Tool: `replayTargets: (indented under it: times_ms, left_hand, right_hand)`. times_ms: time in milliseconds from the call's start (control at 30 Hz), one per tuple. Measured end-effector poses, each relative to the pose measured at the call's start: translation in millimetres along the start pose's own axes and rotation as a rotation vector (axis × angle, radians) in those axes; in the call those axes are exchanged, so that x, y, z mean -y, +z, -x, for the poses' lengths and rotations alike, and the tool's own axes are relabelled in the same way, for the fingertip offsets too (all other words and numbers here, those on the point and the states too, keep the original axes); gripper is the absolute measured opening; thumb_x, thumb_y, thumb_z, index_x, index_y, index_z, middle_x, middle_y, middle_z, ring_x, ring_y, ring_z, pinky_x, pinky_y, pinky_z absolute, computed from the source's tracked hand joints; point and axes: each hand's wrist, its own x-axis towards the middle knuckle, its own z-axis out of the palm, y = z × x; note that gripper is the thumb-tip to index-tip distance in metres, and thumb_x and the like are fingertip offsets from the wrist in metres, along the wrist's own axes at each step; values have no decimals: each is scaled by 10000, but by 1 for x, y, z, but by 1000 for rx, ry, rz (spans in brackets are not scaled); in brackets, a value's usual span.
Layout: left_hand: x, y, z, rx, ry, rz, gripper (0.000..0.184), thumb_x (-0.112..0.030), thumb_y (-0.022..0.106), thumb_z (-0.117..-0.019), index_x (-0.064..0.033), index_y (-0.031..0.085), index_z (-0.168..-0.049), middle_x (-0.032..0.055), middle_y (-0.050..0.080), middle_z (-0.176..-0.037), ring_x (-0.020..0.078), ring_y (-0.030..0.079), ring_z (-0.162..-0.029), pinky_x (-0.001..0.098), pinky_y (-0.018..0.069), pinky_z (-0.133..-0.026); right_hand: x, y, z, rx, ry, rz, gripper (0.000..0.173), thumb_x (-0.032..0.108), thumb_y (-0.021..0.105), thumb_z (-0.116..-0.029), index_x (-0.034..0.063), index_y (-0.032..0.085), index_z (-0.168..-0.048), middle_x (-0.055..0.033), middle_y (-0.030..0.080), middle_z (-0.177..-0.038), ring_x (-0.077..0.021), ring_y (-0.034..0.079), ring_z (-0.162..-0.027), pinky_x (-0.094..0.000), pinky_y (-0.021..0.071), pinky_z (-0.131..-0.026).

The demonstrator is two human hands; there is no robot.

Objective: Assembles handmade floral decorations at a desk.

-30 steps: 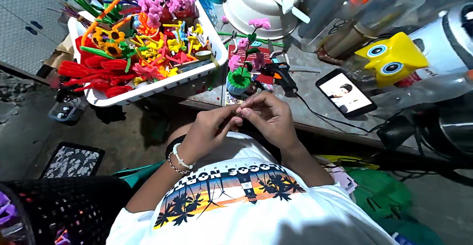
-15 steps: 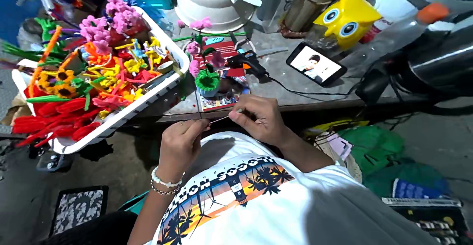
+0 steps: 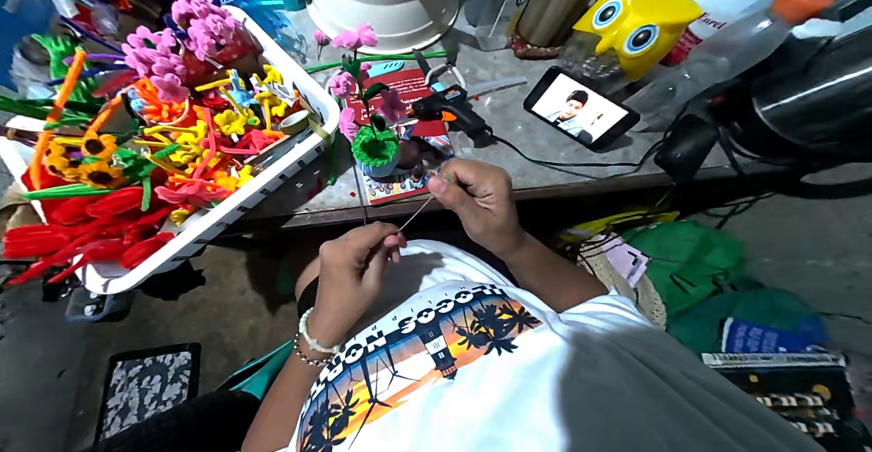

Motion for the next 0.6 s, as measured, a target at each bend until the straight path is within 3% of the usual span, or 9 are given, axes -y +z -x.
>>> replayTargets:
  times_ms: [133, 267, 367, 467, 600]
  left_hand:
    - [4, -5, -1, 95, -133, 231, 302, -188, 487, -1089, -19, 692, -944, -81, 644, -737, -83, 504, -592, 95, 424, -541]
    - [7, -16, 4, 60, -147, -97, 324, -252, 499, -1085, -55, 727, -969, -60, 668, -769, -61, 556, -650, 115, 470, -606]
    - [7, -27, 8, 101, -171, -315, 287, -235, 515, -1056, -73, 739, -976, -9, 705, -797, 23, 632, -700, 198, 531, -672]
    - [7, -39, 7, 199, -183, -422, 252, -187, 515, -1038, -87, 739, -976, 22, 719, -825, 104, 677, -752, 271, 564, -715]
    - [13, -44, 4, 261, -189, -494, 243, -160, 501, -1038, -83, 729, -1006, 44, 724, -859, 163, 689, -736, 333, 578, -688]
  right_hand:
    - [-7, -4, -4, 96, -3, -13, 318, 167, 563, -1042, -12, 624, -787, -23, 563, -737, -21, 527, -673, -168, 461, -621]
    - [-15, -2, -7, 136, -116, 230, 317, 158, 581, -1034, -24, 668, -789, -75, 607, -722, -146, 586, -762, -272, 487, -726]
    - [-17, -3, -8, 233, -95, 364, 321, 184, 589, -1028, -2, 689, -787, -74, 595, -693, -182, 578, -736, -312, 471, -705]
    - [-17, -14, -14, 426, 78, 313, 213, 198, 650, -980, 36, 701, -852, -25, 612, -730, -105, 577, -697, -261, 502, -665]
    - [-21, -17, -13, 607, 138, 313, 231, 231, 637, -1007, 44, 702, -887, -32, 608, -757, -119, 581, -710, -259, 504, -680]
